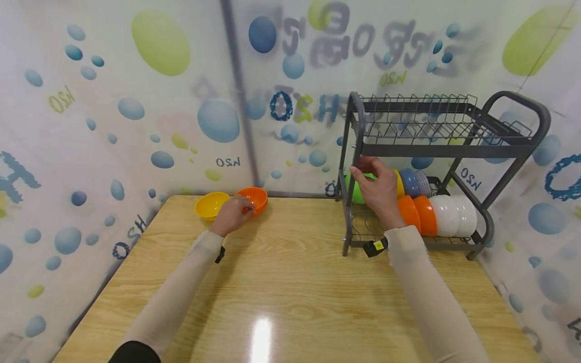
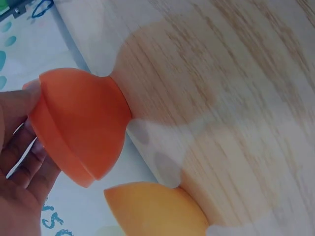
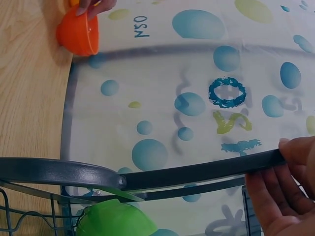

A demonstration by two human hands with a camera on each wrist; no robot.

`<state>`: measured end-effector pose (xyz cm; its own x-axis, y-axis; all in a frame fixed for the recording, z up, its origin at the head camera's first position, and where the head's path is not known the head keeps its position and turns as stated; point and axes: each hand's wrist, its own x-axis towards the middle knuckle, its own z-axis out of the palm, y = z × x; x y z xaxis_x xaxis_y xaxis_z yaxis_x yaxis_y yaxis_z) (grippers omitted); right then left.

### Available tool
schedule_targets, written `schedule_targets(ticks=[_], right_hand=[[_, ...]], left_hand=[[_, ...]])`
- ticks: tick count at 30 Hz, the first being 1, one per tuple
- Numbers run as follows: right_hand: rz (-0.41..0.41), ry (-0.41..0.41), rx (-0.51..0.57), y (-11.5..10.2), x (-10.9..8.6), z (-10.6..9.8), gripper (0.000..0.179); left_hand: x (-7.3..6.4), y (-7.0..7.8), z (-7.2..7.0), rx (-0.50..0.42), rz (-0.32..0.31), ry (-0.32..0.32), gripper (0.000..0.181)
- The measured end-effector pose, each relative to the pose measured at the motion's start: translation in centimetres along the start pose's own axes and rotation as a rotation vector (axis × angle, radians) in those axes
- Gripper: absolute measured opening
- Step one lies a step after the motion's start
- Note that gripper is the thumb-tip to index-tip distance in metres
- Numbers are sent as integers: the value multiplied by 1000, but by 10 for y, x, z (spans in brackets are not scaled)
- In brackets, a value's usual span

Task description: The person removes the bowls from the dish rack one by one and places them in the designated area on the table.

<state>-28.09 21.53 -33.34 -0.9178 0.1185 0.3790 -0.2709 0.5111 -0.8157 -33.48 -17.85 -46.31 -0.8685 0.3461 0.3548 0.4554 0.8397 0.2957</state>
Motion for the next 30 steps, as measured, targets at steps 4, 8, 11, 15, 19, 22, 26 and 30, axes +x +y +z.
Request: schedule_targets(ticks=[4,8,11,15,19,22,26,30], right_hand=[[-7,-2,4,-1,0,0,44],[-8,-4,3,-1,0,0,45],[-7,-4,4,-1,1,1,46],[-15,1,6,-1,2,1,46],[-14,1,3,-1,2,1,46],[-2,-4,-5,-1,1,0,47],[6,-6,-12,-2,-1,-1,48],[-6,-4,-17,-3,-1,-2,47]], left_hand=[[1,2,-5,-34,-51,-25,24],[4,4,-8,-55,-94,-28,35],[6,8,-10,-85,-110,-20,43],[9,18,-13,-162,-130,-26,53],[15,34,-15,-239,-130,-37,61],[20,48,-14,-295,-113,-37,63],[27,69,-16,-358,-83,-28,64],[35,91,-20,-397,-33,-10,65]])
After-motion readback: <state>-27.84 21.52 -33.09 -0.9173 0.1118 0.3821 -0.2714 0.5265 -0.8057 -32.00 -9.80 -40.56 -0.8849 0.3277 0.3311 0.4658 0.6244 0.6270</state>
